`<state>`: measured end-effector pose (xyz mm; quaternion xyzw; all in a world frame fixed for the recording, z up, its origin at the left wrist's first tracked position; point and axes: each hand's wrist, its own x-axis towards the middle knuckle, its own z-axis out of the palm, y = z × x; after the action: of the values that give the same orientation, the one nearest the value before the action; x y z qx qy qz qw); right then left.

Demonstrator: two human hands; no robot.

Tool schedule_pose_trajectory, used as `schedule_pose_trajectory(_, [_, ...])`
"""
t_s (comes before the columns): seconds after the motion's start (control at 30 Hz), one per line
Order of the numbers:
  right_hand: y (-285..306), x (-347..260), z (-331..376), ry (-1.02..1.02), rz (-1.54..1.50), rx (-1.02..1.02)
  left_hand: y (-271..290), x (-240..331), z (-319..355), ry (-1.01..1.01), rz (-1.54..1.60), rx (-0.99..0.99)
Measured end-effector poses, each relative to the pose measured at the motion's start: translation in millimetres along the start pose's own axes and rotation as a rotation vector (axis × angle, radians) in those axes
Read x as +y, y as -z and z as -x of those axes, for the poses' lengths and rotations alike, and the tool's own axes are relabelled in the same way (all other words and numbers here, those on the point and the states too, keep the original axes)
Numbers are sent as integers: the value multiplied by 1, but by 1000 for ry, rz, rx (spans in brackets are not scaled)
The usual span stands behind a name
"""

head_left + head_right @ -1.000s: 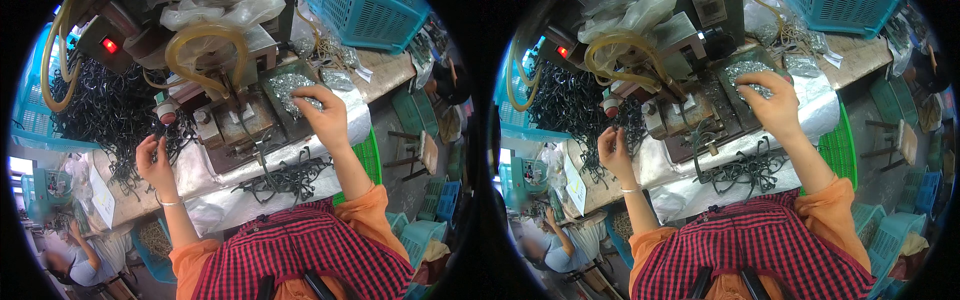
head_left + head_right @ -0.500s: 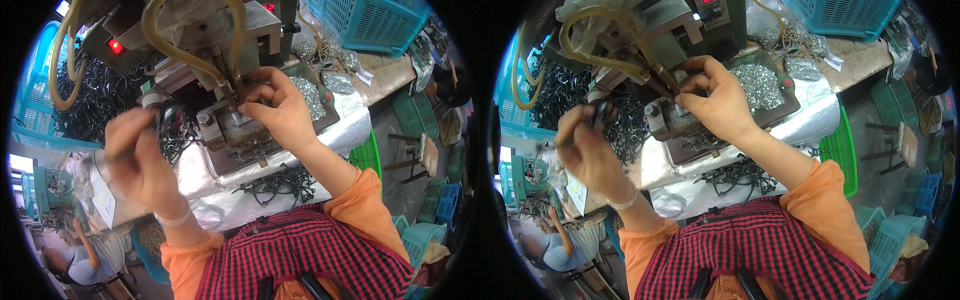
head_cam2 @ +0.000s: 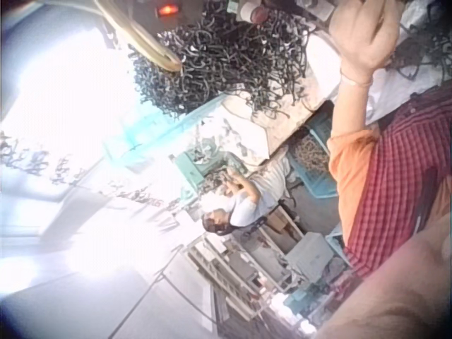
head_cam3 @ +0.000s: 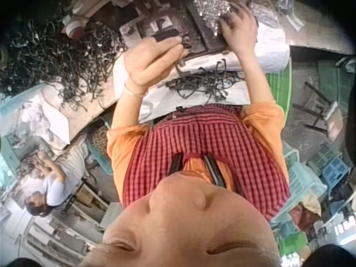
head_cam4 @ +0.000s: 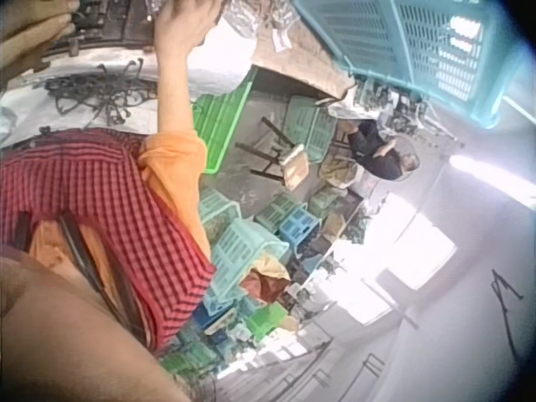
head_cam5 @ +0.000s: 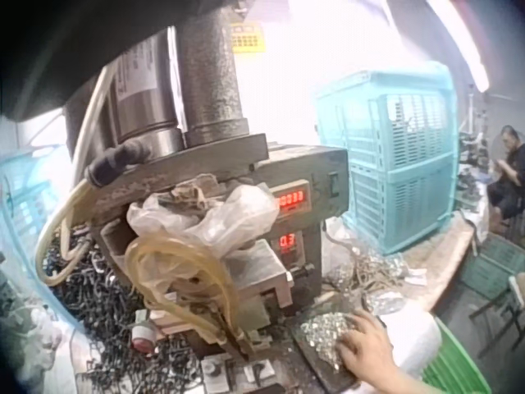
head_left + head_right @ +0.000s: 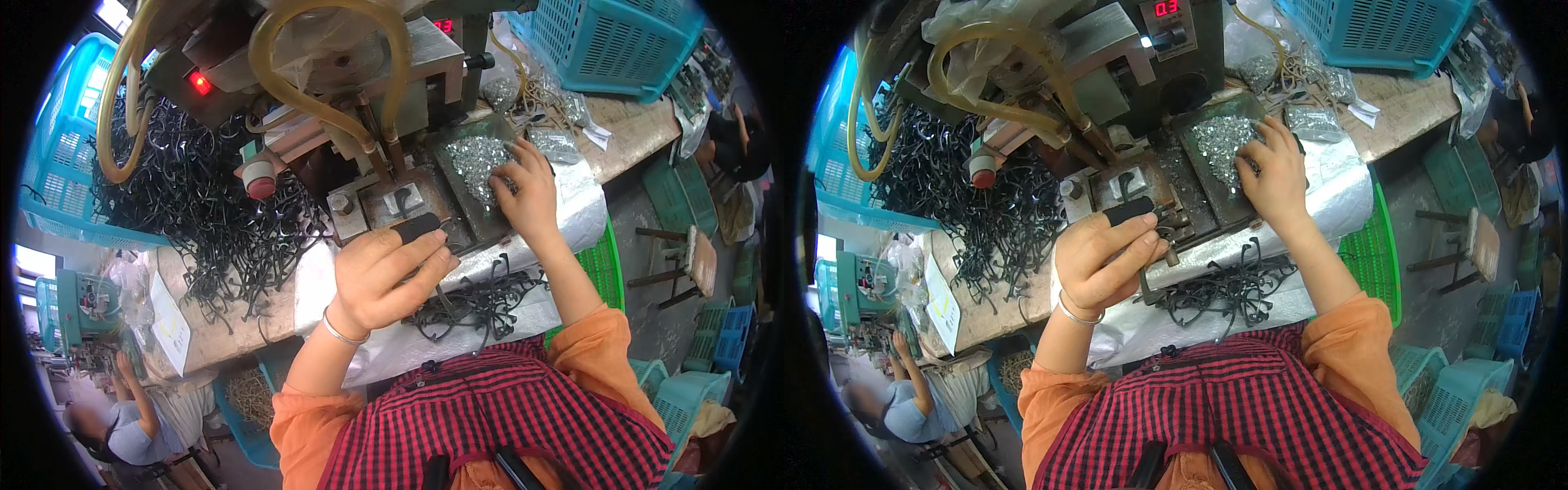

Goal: The person repeatedly picks small metal pins and black wire segments, inserts them into a press machine, and removes the assembled components. The finished items accumulate on the work surface while the person continues the cycle.

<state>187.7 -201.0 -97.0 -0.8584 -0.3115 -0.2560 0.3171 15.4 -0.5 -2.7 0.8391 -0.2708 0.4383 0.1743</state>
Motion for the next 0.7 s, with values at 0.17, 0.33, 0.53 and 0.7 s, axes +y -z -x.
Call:
schedule_pose_trajectory(0.17, [1,-6,-8,-227,-203,7,-3,-1,-2,5,39,15])
schedule_pose_trajectory(0.33, [-1,-10,-6,10,64,-13,-8,-5,-2,-14,66,57])
schedule_pose_trajectory(0.53, [-12,-12,-3,50,64,-11,-7,10,12,99,60,92])
schedule_pose_trajectory(0.7, [-5,-13,0,-124,-43,62,28,32,45,327,-326,65])
